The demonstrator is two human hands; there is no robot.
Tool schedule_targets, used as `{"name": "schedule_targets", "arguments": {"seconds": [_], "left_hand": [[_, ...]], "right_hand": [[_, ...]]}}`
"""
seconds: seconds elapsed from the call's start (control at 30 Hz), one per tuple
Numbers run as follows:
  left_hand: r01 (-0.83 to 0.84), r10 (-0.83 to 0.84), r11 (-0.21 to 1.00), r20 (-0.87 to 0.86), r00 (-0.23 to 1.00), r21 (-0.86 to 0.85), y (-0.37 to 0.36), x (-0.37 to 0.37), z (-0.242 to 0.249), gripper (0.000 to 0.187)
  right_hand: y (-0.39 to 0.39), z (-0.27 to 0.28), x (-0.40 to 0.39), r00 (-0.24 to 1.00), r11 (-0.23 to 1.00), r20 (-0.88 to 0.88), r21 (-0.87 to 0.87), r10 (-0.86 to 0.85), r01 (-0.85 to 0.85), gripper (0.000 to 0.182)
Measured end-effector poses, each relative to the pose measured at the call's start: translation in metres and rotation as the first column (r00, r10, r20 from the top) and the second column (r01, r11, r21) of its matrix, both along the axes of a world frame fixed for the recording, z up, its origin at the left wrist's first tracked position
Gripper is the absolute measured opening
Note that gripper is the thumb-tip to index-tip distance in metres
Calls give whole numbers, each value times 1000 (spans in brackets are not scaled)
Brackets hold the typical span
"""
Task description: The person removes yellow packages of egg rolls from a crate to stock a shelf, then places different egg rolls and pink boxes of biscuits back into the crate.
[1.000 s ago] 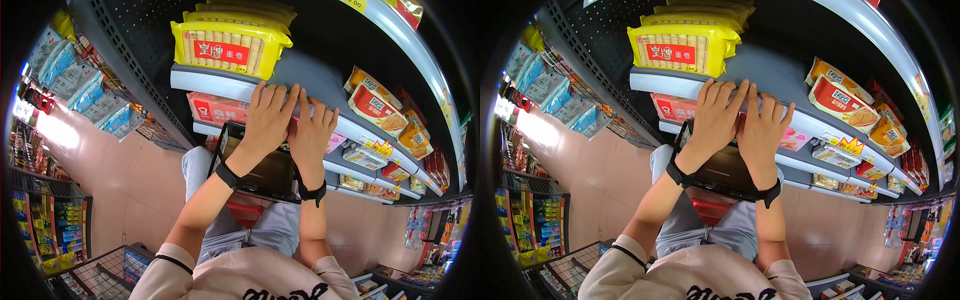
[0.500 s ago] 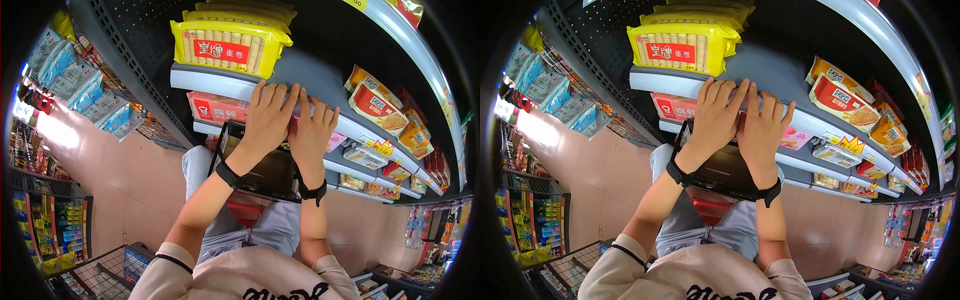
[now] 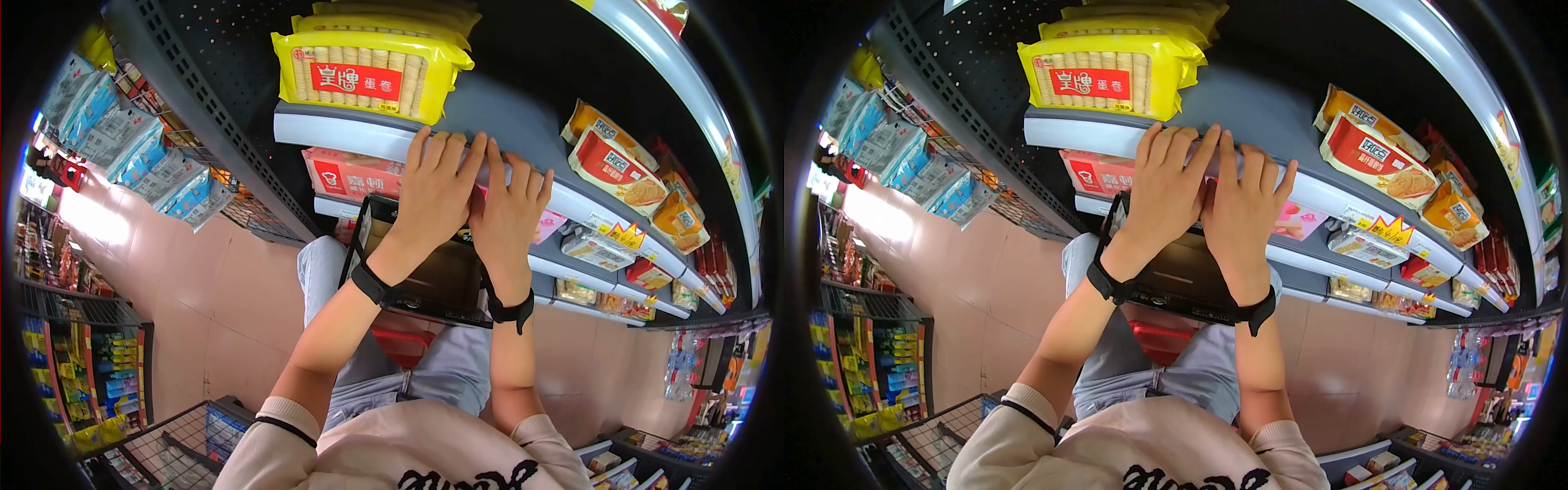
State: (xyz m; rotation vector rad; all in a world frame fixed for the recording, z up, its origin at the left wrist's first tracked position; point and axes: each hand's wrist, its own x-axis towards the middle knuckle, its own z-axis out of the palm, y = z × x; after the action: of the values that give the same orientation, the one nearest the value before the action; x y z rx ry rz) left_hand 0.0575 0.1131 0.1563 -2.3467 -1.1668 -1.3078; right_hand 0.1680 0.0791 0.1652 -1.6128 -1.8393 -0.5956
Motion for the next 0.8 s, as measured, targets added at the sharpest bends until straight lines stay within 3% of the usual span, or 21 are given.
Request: {"name": "schedule_targets", "arguments": {"seconds": [0.17,0.23,0.37,0.43,0.8], "left_hand": [[11,-11,1000,3,1000,-12,1,0,-1,58],[-7,6,999,7,1000,32,0,1,2,46],[-12,12,999,2,1000,32,1,1,0,46],[8,-8,1000,13,1000,3,3,1,-1,57],[4,-4,1000,8,1000,2,2,1,-2,56]], "right_hand": [[1,-1,1,1000,1000,2,5,-1,1,58],[1,-2,0,1000,1000,-2,12,3,-3,58],[1,-1,0,1000,1000,5,12,-6,6,57],[1,-1,0,1000,1000,-1,1,-3,3,57],[1,-1,0,1000,1000,1,-3,-6,6,55]]}}
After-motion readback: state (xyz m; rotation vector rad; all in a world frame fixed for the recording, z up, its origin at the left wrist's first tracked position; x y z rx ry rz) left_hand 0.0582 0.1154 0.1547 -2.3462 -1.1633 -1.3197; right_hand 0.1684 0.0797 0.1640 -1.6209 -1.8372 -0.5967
